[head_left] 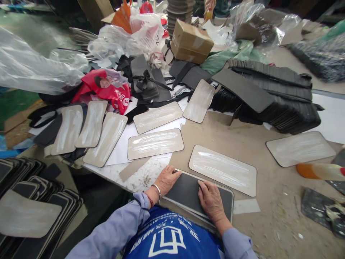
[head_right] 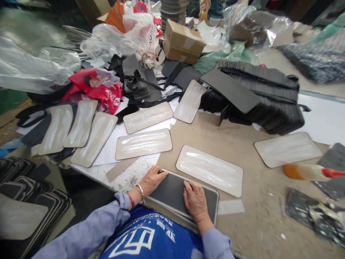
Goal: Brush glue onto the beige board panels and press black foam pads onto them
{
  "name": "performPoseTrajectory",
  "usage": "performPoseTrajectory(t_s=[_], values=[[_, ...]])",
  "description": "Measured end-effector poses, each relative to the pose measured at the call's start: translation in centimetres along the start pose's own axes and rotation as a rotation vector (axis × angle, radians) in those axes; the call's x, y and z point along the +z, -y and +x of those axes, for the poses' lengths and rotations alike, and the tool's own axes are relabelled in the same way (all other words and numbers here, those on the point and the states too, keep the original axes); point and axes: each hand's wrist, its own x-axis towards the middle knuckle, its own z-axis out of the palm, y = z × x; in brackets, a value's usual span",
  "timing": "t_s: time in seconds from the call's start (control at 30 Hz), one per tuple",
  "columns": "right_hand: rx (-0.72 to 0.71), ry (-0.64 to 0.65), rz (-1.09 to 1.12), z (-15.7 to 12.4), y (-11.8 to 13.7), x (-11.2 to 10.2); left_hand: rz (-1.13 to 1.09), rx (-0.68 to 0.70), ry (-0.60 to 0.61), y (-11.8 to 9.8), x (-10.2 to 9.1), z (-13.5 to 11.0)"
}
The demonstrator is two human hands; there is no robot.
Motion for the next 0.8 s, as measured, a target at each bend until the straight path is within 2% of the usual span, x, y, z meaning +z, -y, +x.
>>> performPoseTrajectory(t_s=[0.27,0.53,0.8], values=[[-0.005,0.008,0.008,-0.2,-0.2,0.1,-0.003,0.017,0.054,0.7,-1.1,0.2],[-0.002,0.032,0.004,-0.3,-0.3,0.3,-0.021,-0.009,0.046,1.4,-1.1,0.1],[0.025,0.033,0.021,-0.3,-0.2,0.3,-0.002,0.002,0.081,2.9,-1.9,-0.3]])
